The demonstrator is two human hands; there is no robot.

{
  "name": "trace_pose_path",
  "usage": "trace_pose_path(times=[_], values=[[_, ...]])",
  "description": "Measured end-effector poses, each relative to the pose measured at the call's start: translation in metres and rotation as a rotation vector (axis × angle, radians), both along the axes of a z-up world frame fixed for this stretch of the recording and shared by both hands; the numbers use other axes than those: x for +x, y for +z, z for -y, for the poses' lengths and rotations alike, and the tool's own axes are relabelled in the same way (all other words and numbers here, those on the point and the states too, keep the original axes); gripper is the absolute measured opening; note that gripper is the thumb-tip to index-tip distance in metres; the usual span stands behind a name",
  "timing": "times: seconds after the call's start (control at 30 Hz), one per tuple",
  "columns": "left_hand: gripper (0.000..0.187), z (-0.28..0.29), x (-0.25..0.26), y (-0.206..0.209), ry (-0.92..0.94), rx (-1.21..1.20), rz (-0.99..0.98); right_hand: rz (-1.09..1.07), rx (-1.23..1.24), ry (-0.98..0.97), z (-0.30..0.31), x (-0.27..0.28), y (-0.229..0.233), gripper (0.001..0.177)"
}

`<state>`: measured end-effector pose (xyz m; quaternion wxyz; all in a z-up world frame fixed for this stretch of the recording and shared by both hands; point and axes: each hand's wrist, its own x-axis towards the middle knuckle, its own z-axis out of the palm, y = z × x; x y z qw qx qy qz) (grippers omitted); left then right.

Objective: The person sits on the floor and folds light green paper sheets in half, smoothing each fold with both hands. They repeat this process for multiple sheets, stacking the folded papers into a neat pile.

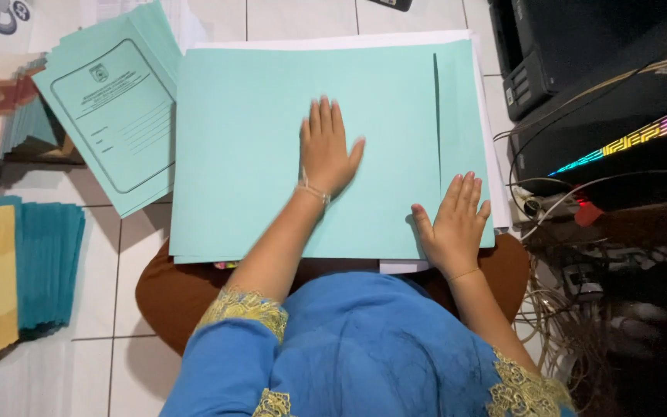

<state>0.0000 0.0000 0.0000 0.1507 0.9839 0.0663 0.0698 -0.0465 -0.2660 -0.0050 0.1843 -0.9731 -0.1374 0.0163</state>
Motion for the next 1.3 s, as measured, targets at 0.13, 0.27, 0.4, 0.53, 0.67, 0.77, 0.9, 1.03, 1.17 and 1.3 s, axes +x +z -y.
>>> trace_pose_path(times=[0.13, 0.27, 0.4, 0.53, 0.67, 0.77, 0.9, 1.03, 1.17, 1.3], values=[[0.077, 0.017, -0.118, 0.012, -0.079, -0.042, 0.003, 0.002, -0.001, 0.022, -0.001, -0.003, 0.005, 0.099], [0.082, -0.016, -0.181, 0.001, 0.13, -0.004, 0.013, -0.011, -0.015, 0.007, -0.002, -0.006, 0.007, 0.1], [0.093, -0.108, -0.223, -0.026, 0.715, 0.063, 0.007, -0.011, -0.05, 0.022, -0.006, -0.005, 0.005, 0.102], [0.079, -0.208, -0.267, -0.052, 0.858, -0.243, -0.222, -0.016, -0.051, 0.061, -0.029, -0.009, 0.006, 0.102], [0.036, -0.214, -0.279, 0.008, 0.862, -0.295, 0.105, -0.001, 0.001, 0.077, -0.052, -0.015, 0.0, 0.096], [0.027, -0.162, -0.265, 0.107, 0.603, -0.49, 0.361, 0.05, 0.048, 0.14, -0.061, -0.018, -0.007, 0.087], [0.029, -0.098, -0.237, 0.184, 0.139, -0.673, 0.474, 0.201, 0.135, 0.228, -0.059, -0.012, -0.028, 0.076], [0.033, -0.043, -0.2, 0.207, -0.151, -0.826, 0.361, 0.129, 0.212, 0.222, -0.053, -0.007, -0.011, 0.084], [0.061, -0.008, -0.159, 0.168, -0.395, -1.001, 0.134, -0.295, 0.63, 0.105, -0.029, 0.019, 0.006, 0.086], [0.075, -0.012, -0.114, 0.073, -0.001, -0.486, 0.108, -0.599, 1.013, -0.08, 0.003, 0.042, 0.01, 0.101]])
